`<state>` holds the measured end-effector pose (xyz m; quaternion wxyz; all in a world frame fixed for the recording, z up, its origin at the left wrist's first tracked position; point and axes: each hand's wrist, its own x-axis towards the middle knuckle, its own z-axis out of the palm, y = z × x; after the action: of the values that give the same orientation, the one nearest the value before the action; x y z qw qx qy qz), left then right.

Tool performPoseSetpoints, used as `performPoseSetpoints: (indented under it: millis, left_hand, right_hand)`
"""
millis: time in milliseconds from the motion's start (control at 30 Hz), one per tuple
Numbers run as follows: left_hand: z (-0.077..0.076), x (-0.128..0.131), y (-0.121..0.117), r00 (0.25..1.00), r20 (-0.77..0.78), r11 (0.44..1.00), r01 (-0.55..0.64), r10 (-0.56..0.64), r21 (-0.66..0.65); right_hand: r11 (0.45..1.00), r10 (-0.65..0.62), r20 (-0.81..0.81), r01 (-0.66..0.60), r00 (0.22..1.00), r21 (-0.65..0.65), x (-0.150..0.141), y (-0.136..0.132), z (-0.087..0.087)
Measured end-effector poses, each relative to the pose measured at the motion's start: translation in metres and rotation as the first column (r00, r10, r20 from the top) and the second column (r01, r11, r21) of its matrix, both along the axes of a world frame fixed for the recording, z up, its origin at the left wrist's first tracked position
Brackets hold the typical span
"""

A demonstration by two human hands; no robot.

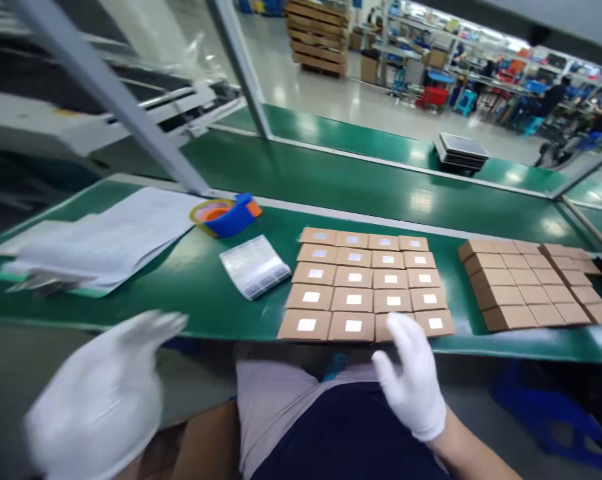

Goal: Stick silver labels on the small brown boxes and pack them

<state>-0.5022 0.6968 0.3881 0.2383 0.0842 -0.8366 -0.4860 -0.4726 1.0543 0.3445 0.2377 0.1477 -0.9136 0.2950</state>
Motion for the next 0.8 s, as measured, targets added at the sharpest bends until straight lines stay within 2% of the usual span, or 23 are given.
performPoseSetpoints:
  millis: [33, 67, 100, 167, 200, 233, 267, 333, 433, 500, 567, 667, 733, 800]
  left_hand:
    - [0.017, -0.040, 0.033, 0.995, -0.050, 0.995, 0.084, -0.086, -0.046]
    - [0.030, -0.080, 0.071, 0.974, -0.057, 0.972, 0.216, -0.221, -0.091]
    - [0.038, -0.119, 0.112, 0.912, 0.002, 0.896, 0.404, -0.411, -0.186]
    - [0.040, -0.190, 0.192, 0.762, 0.188, 0.683, 0.642, -0.620, -0.349]
    - [0.034, -0.219, 0.227, 0.686, 0.341, 0.562, 0.724, -0.642, -0.399]
    - [0.026, -0.243, 0.257, 0.608, 0.509, 0.446, 0.794, -0.609, -0.414]
    - [0.016, -0.263, 0.282, 0.563, 0.586, 0.393, 0.827, -0.583, -0.402]
    - [-0.004, -0.289, 0.312, 0.505, 0.680, 0.334, 0.863, -0.532, -0.379]
    - [-0.023, -0.306, 0.325, 0.484, 0.723, 0.325, 0.873, -0.493, -0.363]
    - [-0.027, -0.308, 0.327, 0.483, 0.721, 0.332, 0.873, -0.496, -0.357]
    - [-0.024, -0.304, 0.330, 0.488, 0.696, 0.340, 0.871, -0.527, -0.354]
    - [-0.006, -0.295, 0.334, 0.528, 0.606, 0.382, 0.849, -0.595, -0.365]
    - [0.018, -0.287, 0.326, 0.578, 0.521, 0.442, 0.816, -0.628, -0.373]
    - [0.051, -0.275, 0.298, 0.647, 0.325, 0.544, 0.759, -0.690, -0.356]
  right_hand:
    - [0.993, -0.120, -0.064, 0.121, 0.991, 0.010, -0.002, 0.018, -0.002]
    - [0.975, -0.217, -0.098, 0.220, 0.971, 0.030, -0.004, 0.033, -0.006]
    - [0.952, -0.293, -0.106, 0.300, 0.950, 0.063, -0.007, 0.045, -0.011]
    - [0.901, -0.398, -0.065, 0.403, 0.915, 0.161, -0.014, 0.061, -0.026]
    - [0.880, -0.427, -0.032, 0.423, 0.904, 0.218, -0.018, 0.066, -0.033]
    - [0.863, -0.444, 0.001, 0.427, 0.896, 0.270, -0.023, 0.070, -0.039]
    - [0.852, -0.455, 0.035, 0.423, 0.890, 0.309, -0.029, 0.073, -0.043]
    - [0.839, -0.484, 0.111, 0.424, 0.868, 0.342, -0.041, 0.082, -0.045]
    - [0.810, -0.566, 0.272, 0.463, 0.778, 0.361, -0.062, 0.102, -0.032]
    - [0.781, -0.614, 0.362, 0.475, 0.701, 0.405, -0.075, 0.118, -0.023]
    - [0.757, -0.646, 0.403, 0.480, 0.648, 0.443, -0.086, 0.132, -0.015]
    - [0.727, -0.678, 0.342, 0.524, 0.651, 0.444, -0.094, 0.144, 0.001]
    - [0.706, -0.684, 0.208, 0.563, 0.699, 0.429, -0.094, 0.141, 0.022]
    - [0.705, -0.653, 0.043, 0.586, 0.756, 0.399, -0.090, 0.127, 0.052]
